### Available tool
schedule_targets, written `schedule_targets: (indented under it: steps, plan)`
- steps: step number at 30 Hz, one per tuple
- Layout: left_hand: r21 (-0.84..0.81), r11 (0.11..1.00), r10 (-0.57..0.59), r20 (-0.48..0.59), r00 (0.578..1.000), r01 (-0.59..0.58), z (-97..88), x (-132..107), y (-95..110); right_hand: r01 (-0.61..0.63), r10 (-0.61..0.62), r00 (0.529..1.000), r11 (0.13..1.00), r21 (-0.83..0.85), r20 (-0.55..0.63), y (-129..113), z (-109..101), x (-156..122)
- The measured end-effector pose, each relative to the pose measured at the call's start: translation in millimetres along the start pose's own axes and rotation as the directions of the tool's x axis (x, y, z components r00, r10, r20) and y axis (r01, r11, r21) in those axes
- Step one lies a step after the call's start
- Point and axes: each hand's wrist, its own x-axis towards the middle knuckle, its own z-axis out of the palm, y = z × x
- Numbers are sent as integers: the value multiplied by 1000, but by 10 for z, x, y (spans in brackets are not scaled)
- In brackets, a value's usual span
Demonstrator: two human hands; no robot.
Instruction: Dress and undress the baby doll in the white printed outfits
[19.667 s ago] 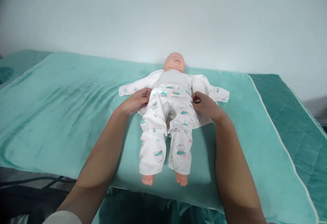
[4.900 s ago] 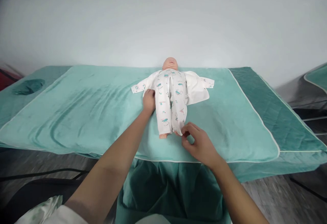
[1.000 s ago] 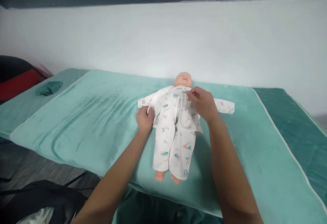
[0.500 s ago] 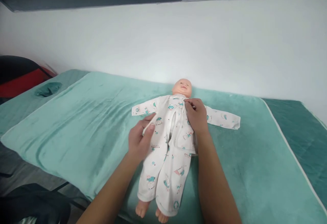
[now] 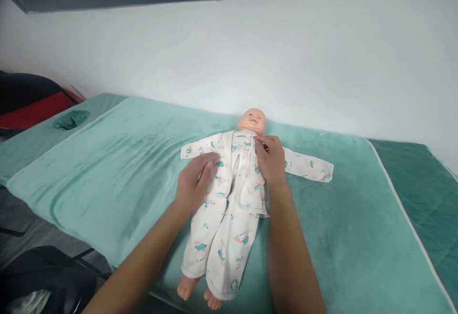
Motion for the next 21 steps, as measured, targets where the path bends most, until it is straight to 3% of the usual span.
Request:
schedule_targets:
  steps: [3, 5, 8, 14, 21]
  plan:
    - [-68, 977, -188, 164, 968, 202, 92, 368, -168, -5, 5, 1000, 1000, -5, 22, -9, -1, 7]
    - [-158, 968, -143, 289, 947, 194, 168, 595, -183, 4, -4, 999, 1000, -3, 33, -11, -1, 11]
    - [-247, 960, -33, 365, 930, 131, 275, 837, -79, -3, 2, 999, 1000, 18, 48, -17, -5, 18]
    - [-183, 977, -30, 404, 914, 113, 430, 1120, 138, 5, -12, 997, 996, 93, 76, -58, -12, 41]
    - [-141, 967, -167, 273, 947, 211, 617, 1230, 51, 21, -27, 994, 998, 58, 110, -63, 46, 37]
